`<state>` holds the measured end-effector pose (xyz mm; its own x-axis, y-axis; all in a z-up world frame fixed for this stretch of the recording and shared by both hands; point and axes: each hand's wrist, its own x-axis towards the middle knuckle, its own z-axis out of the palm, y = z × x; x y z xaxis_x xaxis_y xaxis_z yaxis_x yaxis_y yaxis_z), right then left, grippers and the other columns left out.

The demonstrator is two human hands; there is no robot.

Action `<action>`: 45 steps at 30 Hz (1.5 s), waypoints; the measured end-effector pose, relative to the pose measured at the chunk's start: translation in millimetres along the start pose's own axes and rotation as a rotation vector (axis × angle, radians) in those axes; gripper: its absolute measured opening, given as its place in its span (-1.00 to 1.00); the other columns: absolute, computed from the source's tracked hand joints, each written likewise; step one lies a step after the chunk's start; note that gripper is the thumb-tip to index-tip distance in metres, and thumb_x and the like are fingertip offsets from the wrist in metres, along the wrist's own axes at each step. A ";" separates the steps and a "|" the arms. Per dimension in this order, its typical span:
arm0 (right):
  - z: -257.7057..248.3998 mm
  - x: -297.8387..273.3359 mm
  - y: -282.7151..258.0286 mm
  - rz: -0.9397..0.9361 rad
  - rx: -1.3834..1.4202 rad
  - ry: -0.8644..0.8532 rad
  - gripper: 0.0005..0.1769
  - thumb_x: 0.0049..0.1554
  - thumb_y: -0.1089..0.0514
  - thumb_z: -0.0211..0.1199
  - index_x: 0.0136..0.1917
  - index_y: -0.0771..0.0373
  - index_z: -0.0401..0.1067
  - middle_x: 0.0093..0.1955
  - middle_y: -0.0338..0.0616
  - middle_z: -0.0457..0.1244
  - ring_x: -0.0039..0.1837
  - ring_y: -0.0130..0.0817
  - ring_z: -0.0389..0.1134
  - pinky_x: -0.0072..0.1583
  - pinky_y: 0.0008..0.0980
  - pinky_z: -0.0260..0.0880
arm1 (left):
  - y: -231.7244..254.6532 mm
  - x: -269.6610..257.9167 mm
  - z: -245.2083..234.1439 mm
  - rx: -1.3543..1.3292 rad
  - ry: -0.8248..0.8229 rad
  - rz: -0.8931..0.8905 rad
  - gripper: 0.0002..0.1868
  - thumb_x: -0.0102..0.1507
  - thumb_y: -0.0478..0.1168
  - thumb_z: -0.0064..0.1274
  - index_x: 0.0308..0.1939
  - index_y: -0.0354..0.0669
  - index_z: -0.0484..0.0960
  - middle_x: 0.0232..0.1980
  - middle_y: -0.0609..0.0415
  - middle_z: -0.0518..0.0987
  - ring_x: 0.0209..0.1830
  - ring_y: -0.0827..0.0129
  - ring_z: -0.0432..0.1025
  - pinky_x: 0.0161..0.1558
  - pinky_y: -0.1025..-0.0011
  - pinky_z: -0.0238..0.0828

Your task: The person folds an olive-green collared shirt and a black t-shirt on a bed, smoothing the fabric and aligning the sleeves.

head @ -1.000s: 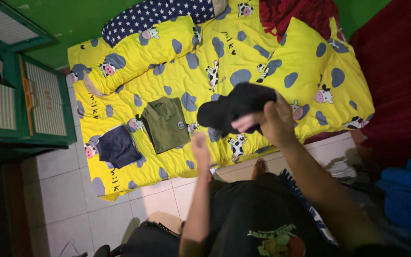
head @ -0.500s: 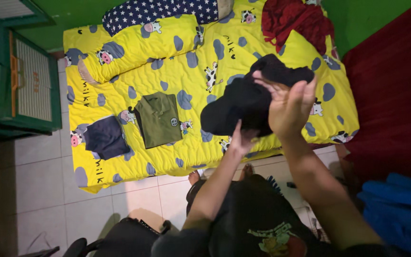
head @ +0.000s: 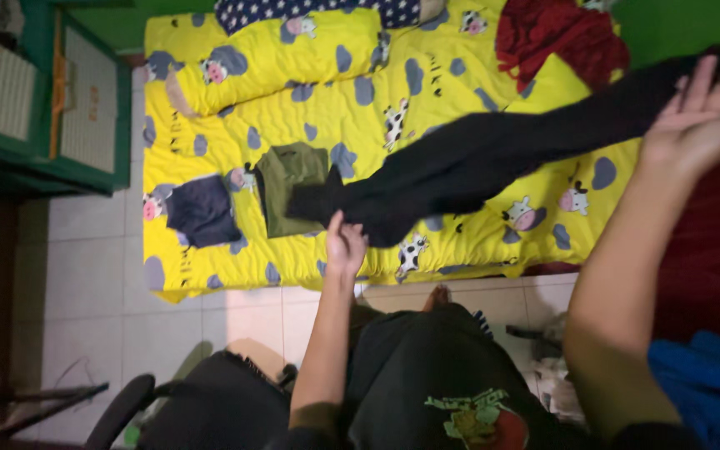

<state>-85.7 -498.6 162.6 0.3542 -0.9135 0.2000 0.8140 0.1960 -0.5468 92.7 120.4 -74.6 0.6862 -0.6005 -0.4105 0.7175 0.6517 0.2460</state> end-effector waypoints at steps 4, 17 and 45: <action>-9.2 -12.0 38.8 0.105 -0.178 -0.025 0.17 0.48 -0.58 0.10 0.83 0.50 0.16 0.78 0.40 0.25 0.54 0.10 0.45 0.67 -0.03 0.34 | 7.7 7.7 23.0 -0.040 0.007 0.199 -0.51 0.67 0.06 -0.06 0.43 -0.22 0.72 0.35 -0.02 0.78 0.33 0.11 0.66 0.51 0.10 0.52; 4.6 -389.7 266.0 1.009 -0.383 -0.238 -0.56 0.61 0.03 0.07 0.58 0.32 0.42 0.43 -0.06 0.40 0.39 -0.34 0.48 0.43 -0.26 0.54 | -46.1 -5.8 116.1 1.293 -0.079 0.572 -0.65 0.55 -0.13 0.41 0.18 -0.39 0.73 -0.01 -0.15 0.74 0.03 0.20 0.58 0.16 0.20 0.55; -32.3 -341.1 218.1 1.010 -0.356 -0.078 -0.40 0.40 0.07 0.25 0.63 0.28 0.33 0.52 0.02 0.35 0.51 -0.15 0.41 0.52 -0.05 0.46 | -98.1 -79.1 125.6 1.772 -0.331 0.310 -0.33 0.49 0.35 0.31 0.22 -0.24 0.83 0.20 -0.35 0.80 0.23 -0.23 0.70 0.26 0.12 0.61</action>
<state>-43.8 -155.7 -51.1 0.8270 -0.3586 -0.4330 -0.0489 0.7213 -0.6909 -16.9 45.8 44.0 0.6387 -0.7672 -0.0581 -0.3098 -0.3255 0.8934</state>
